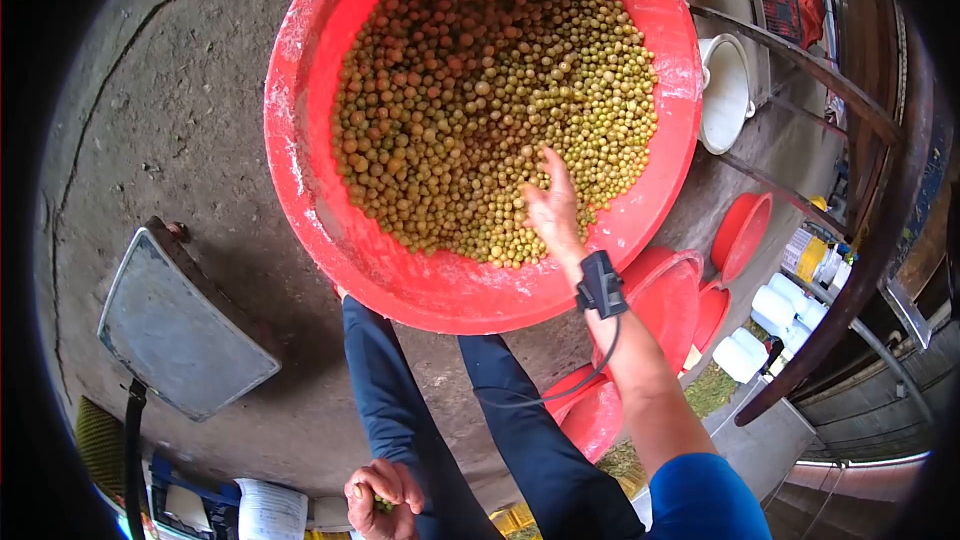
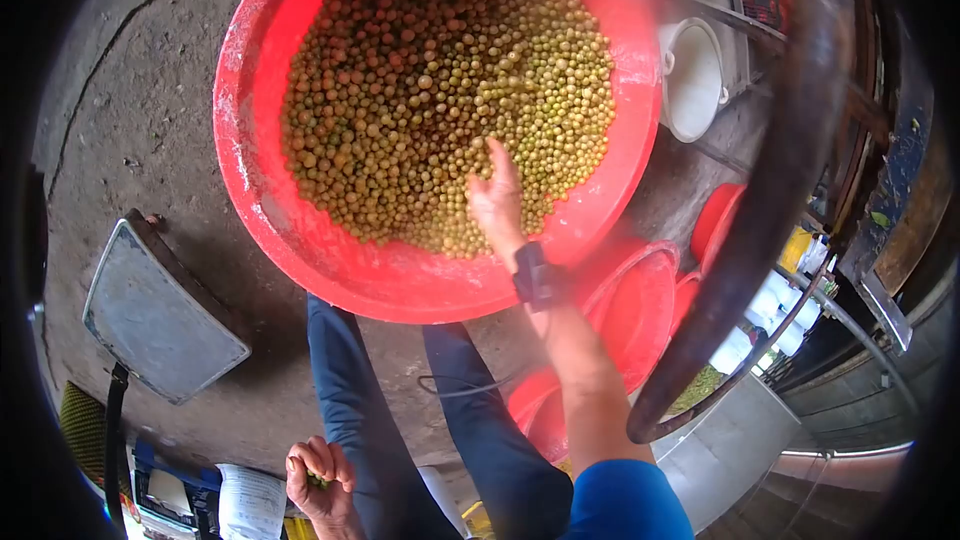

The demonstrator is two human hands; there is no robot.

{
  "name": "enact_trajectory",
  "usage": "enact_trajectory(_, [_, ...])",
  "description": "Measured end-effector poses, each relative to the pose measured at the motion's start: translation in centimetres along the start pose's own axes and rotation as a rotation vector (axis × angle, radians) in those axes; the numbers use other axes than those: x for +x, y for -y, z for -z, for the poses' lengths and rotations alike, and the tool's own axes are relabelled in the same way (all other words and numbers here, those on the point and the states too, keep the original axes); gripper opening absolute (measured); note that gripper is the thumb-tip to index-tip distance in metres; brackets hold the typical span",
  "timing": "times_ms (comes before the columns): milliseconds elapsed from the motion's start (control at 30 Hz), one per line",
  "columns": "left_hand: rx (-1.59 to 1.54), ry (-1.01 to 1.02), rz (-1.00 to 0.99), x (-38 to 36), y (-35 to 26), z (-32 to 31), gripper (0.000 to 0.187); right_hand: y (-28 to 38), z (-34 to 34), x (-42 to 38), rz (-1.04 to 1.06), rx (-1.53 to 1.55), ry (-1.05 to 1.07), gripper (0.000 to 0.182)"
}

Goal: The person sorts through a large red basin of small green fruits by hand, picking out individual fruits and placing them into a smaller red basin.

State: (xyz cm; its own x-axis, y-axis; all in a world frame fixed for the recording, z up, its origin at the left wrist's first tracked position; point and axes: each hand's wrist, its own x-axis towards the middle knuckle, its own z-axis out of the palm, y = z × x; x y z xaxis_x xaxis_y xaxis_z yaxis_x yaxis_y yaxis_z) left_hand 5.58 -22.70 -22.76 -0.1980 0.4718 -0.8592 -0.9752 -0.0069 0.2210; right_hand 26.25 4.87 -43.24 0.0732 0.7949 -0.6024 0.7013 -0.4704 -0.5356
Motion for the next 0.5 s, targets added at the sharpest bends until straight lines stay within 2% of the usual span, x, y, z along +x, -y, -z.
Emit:
enact_trajectory(67, [-0.012,-0.018,0.015,0.1,0.3,0.1,0.038,-6.7,3.6,3.1,0.097,-0.219,-0.119,0.032])
enact_trajectory(100, [-0.014,-0.032,0.031,0.2,0.6,0.2,0.039,-7.5,4.8,3.9,0.084,-0.12,-0.221,0.026])
enact_trajectory(167, [-0.021,-0.041,0.046,0.4,1.3,0.7,0.039,-7.0,6.6,5.2,0.139,-0.273,-0.287,0.026])
enact_trajectory(233, [0.011,-0.009,0.055,0.5,1.8,0.9,0.039,-8.1,7.4,7.3,0.406,-0.609,-0.347,0.028])
enact_trajectory(267, [0.01,-0.013,0.055,0.6,2.0,1.0,0.039,-8.3,7.2,8.0,0.456,-0.585,-0.397,0.03])
enact_trajectory(500, [-0.034,-0.057,0.035,0.4,2.0,1.2,0.038,-8.6,5.1,7.8,0.338,-0.59,-0.369,0.033])
